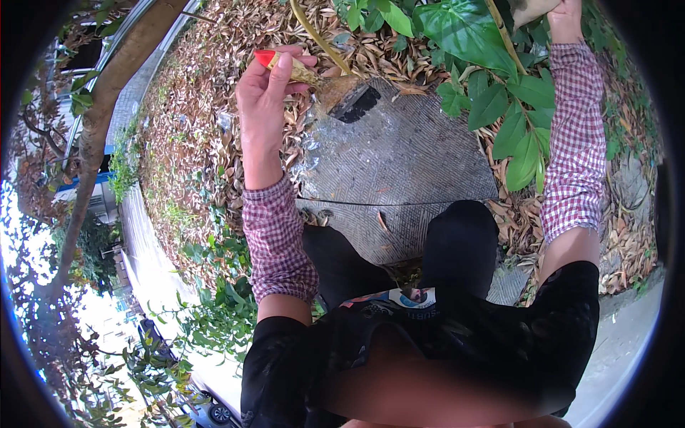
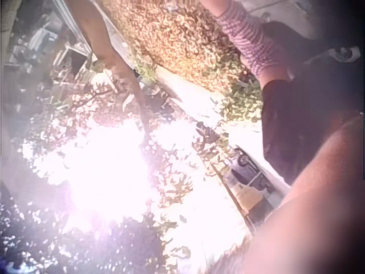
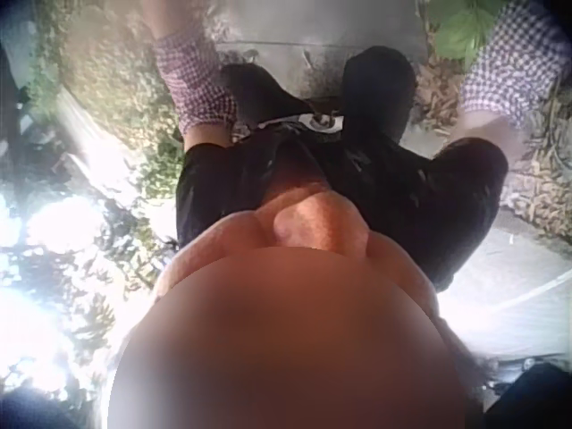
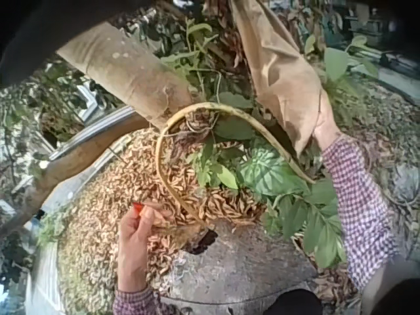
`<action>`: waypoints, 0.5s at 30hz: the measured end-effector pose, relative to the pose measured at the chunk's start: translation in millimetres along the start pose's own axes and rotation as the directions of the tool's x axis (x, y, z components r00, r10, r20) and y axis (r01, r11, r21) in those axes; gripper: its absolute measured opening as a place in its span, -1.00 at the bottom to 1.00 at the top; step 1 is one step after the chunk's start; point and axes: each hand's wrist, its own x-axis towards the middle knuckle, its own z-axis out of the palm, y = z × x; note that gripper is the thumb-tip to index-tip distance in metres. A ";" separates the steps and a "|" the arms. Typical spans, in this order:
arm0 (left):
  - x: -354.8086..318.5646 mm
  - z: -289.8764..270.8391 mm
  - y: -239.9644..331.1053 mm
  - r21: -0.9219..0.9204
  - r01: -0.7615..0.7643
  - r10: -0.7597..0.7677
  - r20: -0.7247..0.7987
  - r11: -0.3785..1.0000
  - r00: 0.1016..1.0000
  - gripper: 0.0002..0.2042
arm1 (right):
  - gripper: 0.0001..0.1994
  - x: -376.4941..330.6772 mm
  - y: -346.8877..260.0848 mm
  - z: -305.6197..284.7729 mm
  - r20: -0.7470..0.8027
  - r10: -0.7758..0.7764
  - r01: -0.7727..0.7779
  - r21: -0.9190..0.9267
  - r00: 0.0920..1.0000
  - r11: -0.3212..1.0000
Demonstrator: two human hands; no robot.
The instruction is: Cleaning and maintaining outdoor equipment pipes and surfaces using a brush.
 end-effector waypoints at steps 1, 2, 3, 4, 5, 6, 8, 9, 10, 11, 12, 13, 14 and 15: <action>5.2 3.8 18.4 0.008 -0.046 0.046 0.018 0.999 0.999 -0.76 | -0.69 -19.1 8.5 10.5 -0.013 -0.044 0.044 -0.003 0.999 0.999; 10.4 12.1 36.4 0.002 -0.095 0.095 0.043 0.995 0.995 -0.75 | -0.69 19.6 -7.6 -30.3 -0.003 -0.077 0.077 -0.001 0.997 0.997; 17.5 17.2 54.1 -0.058 -0.141 0.146 0.078 0.988 0.986 -0.74 | -0.69 19.4 -13.5 -29.0 0.016 -0.074 0.074 0.005 0.997 0.997; 24.9 22.5 69.6 -0.074 -0.198 0.205 0.107 0.977 0.973 -0.73 | -0.69 16.4 -14.0 -28.1 0.032 -0.068 0.068 0.012 0.997 0.998; 32.6 29.7 86.2 -0.118 -0.238 0.254 0.143 0.964 0.957 -0.73 | -0.69 14.2 -14.7 -26.7 0.049 -0.066 0.065 0.015 0.997 0.998; 39.3 37.8 102.2 -0.168 -0.275 0.303 0.177 0.947 0.936 -0.72 | -0.70 11.4 -15.6 -25.1 0.067 -0.065 0.064 0.013 0.996 0.998; 50.1 59.7 129.9 -0.228 -0.325 0.378 0.250 0.918 0.892 -0.72 | -0.70 7.8 -23.1 -26.0 0.100 -0.071 0.073 -0.013 0.992 0.997; 56.1 62.4 142.8 -0.216 -0.361 0.412 0.280 0.907 0.867 -0.72 | -0.70 5.2 -6.3 -23.6 0.118 -0.051 0.050 0.010 0.992 0.999; 63.0 64.0 158.6 -0.214 -0.401 0.451 0.306 0.891 0.839 -0.71 | -0.70 -8.0 -3.3 -20.5 0.144 -0.033 0.030 0.024 0.989 0.999; 67.2 75.1 171.4 -0.242 -0.424 0.484 0.306 0.873 0.820 -0.71 | -0.70 -11.0 -3.2 -16.3 0.165 -0.028 0.026 0.011 0.986 1.000; 70.3 87.9 182.6 -0.289 -0.327 0.409 0.299 0.900 0.862 -0.75 | -0.70 -10.8 -7.8 -20.8 0.183 -0.016 0.016 0.000 0.983 1.000; 75.9 96.8 190.6 -0.333 -0.226 0.329 0.298 0.916 0.896 -0.79 | -0.70 -0.5 -4.6 -17.1 0.201 -0.002 0.004 -0.011 0.979 1.000; 93.0 103.9 197.1 -0.363 -0.271 0.403 0.362 0.891 0.841 -0.77 | -0.70 -1.2 -28.3 -21.7 0.221 -0.004 0.015 -0.046 0.975 0.999; 98.4 110.8 204.2 -0.328 -0.255 0.363 0.331 0.910 0.871 -0.77 | -0.70 -7.8 -30.5 -29.4 0.242 0.021 -0.009 -0.048 0.970 0.999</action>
